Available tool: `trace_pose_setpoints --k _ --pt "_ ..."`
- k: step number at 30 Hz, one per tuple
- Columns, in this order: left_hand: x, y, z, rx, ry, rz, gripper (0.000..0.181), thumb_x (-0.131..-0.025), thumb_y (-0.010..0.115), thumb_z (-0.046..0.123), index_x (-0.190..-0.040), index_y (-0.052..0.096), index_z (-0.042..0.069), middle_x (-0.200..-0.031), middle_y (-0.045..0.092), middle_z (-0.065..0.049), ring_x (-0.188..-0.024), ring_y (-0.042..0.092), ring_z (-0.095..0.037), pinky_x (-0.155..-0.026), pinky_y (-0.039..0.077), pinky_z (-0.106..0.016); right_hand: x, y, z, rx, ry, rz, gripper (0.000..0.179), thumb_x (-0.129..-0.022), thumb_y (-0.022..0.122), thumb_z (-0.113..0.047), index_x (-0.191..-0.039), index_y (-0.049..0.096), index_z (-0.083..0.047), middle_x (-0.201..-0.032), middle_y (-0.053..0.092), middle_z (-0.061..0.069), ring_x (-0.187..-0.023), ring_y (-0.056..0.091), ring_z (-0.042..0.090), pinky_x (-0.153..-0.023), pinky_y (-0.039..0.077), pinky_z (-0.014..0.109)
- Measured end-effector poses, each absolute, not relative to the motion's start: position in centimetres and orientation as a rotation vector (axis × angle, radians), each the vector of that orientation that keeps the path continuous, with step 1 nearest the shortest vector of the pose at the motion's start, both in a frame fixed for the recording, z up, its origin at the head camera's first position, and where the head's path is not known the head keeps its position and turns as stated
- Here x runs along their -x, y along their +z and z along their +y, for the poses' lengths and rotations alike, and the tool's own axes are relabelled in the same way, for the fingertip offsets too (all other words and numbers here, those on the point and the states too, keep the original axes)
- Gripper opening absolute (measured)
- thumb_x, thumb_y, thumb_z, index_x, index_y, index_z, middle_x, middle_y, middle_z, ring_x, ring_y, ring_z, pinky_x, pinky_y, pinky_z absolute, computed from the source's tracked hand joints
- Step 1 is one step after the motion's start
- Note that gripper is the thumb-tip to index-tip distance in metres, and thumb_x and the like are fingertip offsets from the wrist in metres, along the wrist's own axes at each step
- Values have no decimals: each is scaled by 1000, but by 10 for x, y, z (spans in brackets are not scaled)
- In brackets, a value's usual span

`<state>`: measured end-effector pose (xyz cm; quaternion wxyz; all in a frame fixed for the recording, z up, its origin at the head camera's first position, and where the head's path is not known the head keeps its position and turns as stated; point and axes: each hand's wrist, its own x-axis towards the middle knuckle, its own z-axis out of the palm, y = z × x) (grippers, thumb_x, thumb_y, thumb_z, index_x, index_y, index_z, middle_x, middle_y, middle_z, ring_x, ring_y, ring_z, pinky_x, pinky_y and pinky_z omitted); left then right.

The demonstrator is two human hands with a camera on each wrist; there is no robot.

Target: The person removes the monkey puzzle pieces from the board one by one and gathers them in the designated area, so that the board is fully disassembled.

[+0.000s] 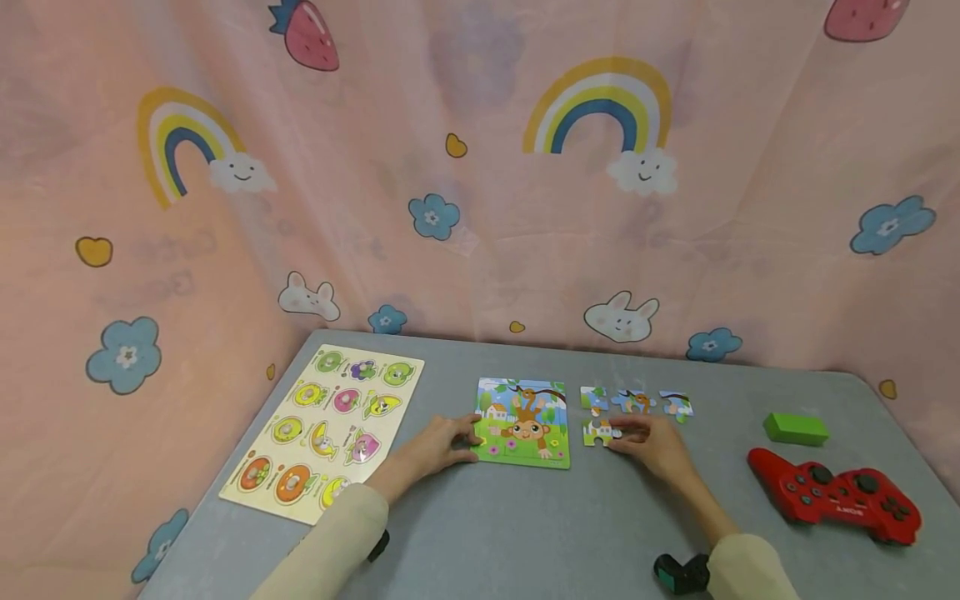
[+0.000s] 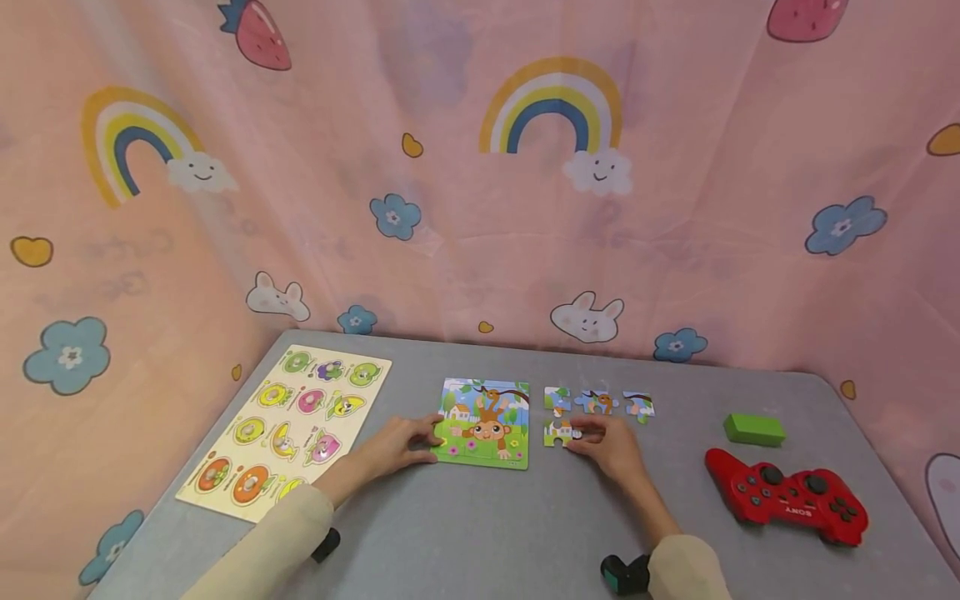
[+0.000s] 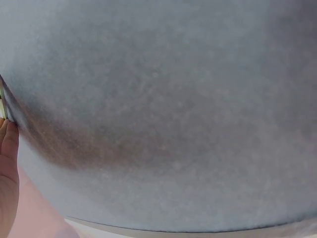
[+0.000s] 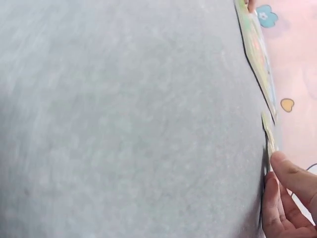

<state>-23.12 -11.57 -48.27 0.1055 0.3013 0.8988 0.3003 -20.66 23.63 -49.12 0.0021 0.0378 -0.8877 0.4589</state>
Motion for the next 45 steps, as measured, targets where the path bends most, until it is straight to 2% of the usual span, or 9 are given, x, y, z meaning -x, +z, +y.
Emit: trace_pose_setpoints --k 3,11,13,18,23,30,38,45 --pt "231 -483 -116 -893 887 2652 16 -86 72 16 -99 71 6 -138 52 -14 -126 50 -29 -102 42 -41 205 -490 237 -86 1478 -2768 31 -80 75 -1 -108 67 9 -105 68 24 -79 71 20 -68 54 23" --pt "232 -485 -117 -917 882 2662 17 -85 73 16 -98 72 6 -137 53 -14 -127 50 -29 -102 42 -41 199 -484 239 -11 1599 -2743 41 -82 74 -2 -117 59 15 -110 65 27 -92 69 26 -73 54 22" --pt "233 -485 -117 -922 885 2663 17 -85 73 16 -99 72 6 -136 53 -14 -127 50 -28 -102 42 -41 198 -482 240 0 1642 -2731 43 -83 73 -2 -119 57 15 -113 64 28 -93 69 23 -74 53 20" --pt "233 -485 -116 -931 885 2667 17 -85 73 17 -98 72 6 -136 54 -14 -126 51 -28 -101 43 -40 198 -477 241 27 1782 -2676 45 -87 68 -1 -125 52 16 -120 60 30 -90 65 2 -75 51 15" --pt "233 -484 -116 -922 879 2669 17 -85 73 17 -98 72 6 -136 54 -14 -126 50 -28 -102 42 -40 199 -471 236 9 1959 -2598 48 -88 67 -4 -128 49 16 -125 56 31 -92 63 -3 -78 53 19" --pt "232 -484 -116 -916 885 2662 17 -85 73 16 -99 72 6 -136 53 -14 -126 50 -28 -102 42 -41 205 -464 222 -79 2239 -2464 51 -89 64 2 -132 43 18 -126 58 27 -97 65 3 -82 53 22" --pt "232 -484 -116 -913 875 2670 15 -85 73 16 -96 72 6 -136 54 -14 -126 51 -28 -101 42 -41 214 -464 196 -63 2296 -2452 47 -89 64 4 -131 46 16 -130 54 28 -100 65 8 -84 53 25" --pt "231 -481 -116 -916 865 2682 13 -83 74 16 -92 71 7 -135 55 -14 -125 52 -29 -101 42 -41 224 -468 171 -155 2331 -2441 47 -88 63 7 -130 46 17 -132 50 32 -114 59 30 -85 52 25"
